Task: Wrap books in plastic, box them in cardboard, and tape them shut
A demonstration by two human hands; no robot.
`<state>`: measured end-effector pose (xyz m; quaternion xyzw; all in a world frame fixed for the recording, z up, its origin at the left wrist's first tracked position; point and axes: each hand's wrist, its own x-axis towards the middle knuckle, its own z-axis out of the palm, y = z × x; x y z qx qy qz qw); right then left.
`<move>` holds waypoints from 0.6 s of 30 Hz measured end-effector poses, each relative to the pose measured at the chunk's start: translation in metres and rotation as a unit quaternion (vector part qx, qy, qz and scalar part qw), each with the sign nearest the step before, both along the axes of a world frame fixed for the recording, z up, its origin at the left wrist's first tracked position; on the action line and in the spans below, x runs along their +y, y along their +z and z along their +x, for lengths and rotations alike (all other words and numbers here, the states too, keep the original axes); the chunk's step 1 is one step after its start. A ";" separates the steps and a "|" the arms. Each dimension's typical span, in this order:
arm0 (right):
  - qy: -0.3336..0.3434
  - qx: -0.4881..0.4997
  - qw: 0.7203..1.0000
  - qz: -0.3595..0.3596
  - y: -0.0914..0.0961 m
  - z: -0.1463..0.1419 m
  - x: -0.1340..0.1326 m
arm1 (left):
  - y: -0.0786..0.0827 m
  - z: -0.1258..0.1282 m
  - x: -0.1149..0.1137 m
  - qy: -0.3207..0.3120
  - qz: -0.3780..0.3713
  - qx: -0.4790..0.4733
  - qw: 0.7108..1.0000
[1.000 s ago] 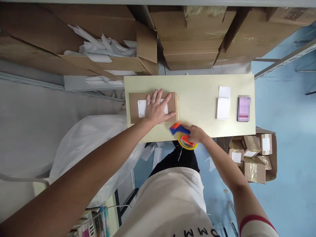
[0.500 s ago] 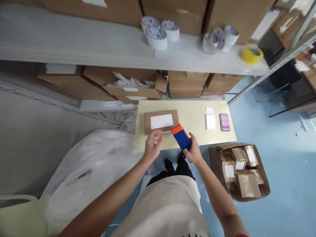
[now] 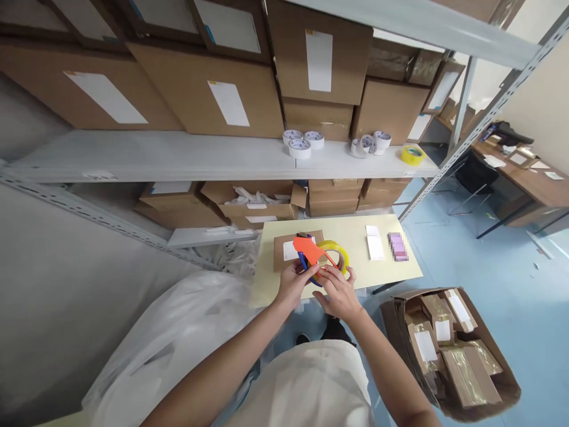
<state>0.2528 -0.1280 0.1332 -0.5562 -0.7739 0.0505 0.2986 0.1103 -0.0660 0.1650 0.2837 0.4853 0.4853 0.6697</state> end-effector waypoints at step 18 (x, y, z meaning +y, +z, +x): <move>-0.104 0.212 0.971 0.039 0.074 0.115 0.290 | 0.070 0.101 0.274 0.018 0.290 0.094 0.952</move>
